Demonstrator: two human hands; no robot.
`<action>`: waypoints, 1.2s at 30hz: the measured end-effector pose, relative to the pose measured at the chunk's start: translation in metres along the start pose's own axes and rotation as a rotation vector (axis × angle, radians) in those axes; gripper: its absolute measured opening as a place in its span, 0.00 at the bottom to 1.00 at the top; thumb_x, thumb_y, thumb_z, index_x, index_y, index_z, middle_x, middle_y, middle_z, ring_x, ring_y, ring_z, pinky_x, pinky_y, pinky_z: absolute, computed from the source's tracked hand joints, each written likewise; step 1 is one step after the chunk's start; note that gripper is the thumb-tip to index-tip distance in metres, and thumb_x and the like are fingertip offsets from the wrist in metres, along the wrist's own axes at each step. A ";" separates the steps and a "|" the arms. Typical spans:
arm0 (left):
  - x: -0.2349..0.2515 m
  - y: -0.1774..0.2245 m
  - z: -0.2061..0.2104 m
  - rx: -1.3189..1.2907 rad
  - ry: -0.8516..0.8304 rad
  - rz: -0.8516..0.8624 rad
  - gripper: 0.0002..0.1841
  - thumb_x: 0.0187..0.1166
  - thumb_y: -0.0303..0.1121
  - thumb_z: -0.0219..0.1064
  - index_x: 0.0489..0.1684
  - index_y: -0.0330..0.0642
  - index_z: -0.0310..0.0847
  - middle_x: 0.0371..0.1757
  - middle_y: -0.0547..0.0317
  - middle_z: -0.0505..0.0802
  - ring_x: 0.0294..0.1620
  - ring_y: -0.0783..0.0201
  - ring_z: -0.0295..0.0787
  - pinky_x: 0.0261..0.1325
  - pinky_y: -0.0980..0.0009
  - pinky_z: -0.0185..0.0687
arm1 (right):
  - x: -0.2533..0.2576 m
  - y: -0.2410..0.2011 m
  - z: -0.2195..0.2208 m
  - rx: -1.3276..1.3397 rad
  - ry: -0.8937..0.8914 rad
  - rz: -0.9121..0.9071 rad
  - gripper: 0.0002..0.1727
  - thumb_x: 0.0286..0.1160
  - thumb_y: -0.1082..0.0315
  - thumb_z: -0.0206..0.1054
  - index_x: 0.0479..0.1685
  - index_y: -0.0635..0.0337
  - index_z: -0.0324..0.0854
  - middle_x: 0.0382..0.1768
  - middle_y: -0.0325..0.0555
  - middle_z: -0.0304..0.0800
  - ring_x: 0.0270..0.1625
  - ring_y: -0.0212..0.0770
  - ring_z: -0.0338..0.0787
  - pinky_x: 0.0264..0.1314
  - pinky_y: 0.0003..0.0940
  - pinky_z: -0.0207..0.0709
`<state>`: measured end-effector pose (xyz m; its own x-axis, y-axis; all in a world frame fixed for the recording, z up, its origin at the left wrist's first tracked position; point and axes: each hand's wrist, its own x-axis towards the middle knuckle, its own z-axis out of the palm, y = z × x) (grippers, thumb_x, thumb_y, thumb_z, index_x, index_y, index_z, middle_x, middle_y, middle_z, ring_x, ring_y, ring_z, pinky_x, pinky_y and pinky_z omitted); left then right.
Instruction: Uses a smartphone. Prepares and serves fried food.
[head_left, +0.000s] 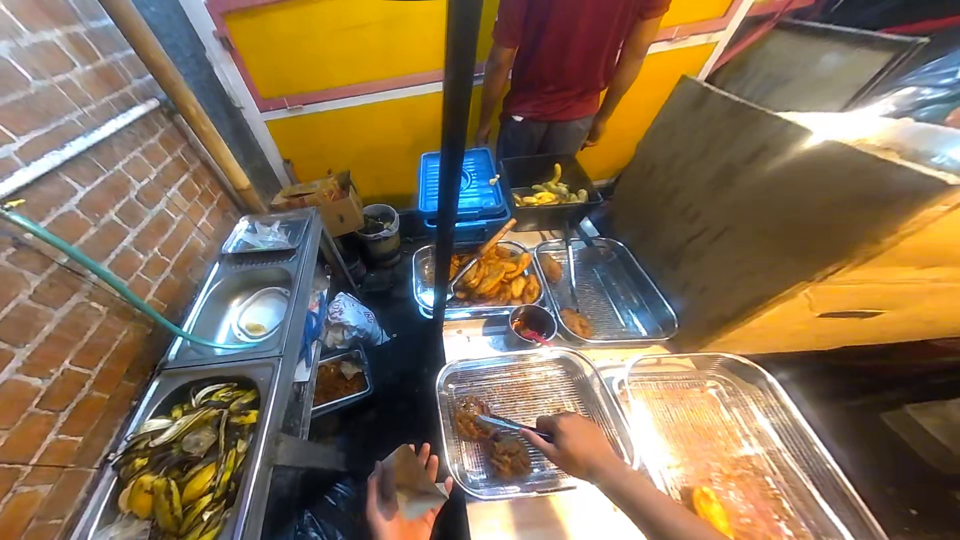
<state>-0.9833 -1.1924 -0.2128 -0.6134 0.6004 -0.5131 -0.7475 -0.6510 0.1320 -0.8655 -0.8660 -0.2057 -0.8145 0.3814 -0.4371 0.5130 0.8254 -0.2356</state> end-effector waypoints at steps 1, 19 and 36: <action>0.002 -0.002 -0.002 0.018 0.018 -0.004 0.41 0.80 0.71 0.46 0.81 0.48 0.72 0.75 0.38 0.84 0.71 0.33 0.83 0.68 0.30 0.76 | 0.000 -0.004 0.000 0.001 -0.030 0.010 0.44 0.77 0.22 0.41 0.38 0.52 0.86 0.37 0.53 0.93 0.50 0.57 0.93 0.55 0.64 0.82; 0.016 -0.014 0.000 0.074 0.024 -0.064 0.43 0.83 0.71 0.37 0.87 0.49 0.63 0.80 0.34 0.78 0.75 0.32 0.79 0.69 0.31 0.76 | 0.012 0.001 0.007 0.145 0.060 -0.095 0.41 0.73 0.20 0.48 0.36 0.49 0.85 0.30 0.46 0.88 0.40 0.50 0.91 0.46 0.59 0.83; 0.016 -0.013 0.016 0.215 0.166 -0.032 0.40 0.85 0.68 0.39 0.86 0.48 0.64 0.76 0.33 0.82 0.73 0.32 0.82 0.67 0.33 0.80 | 0.019 0.001 0.008 0.323 -0.078 -0.027 0.33 0.72 0.23 0.60 0.62 0.32 0.90 0.48 0.37 0.96 0.53 0.41 0.93 0.64 0.55 0.83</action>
<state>-0.9876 -1.1668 -0.2089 -0.5519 0.5228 -0.6497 -0.8135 -0.5087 0.2817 -0.8781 -0.8609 -0.2210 -0.8123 0.3182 -0.4888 0.5610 0.6556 -0.5055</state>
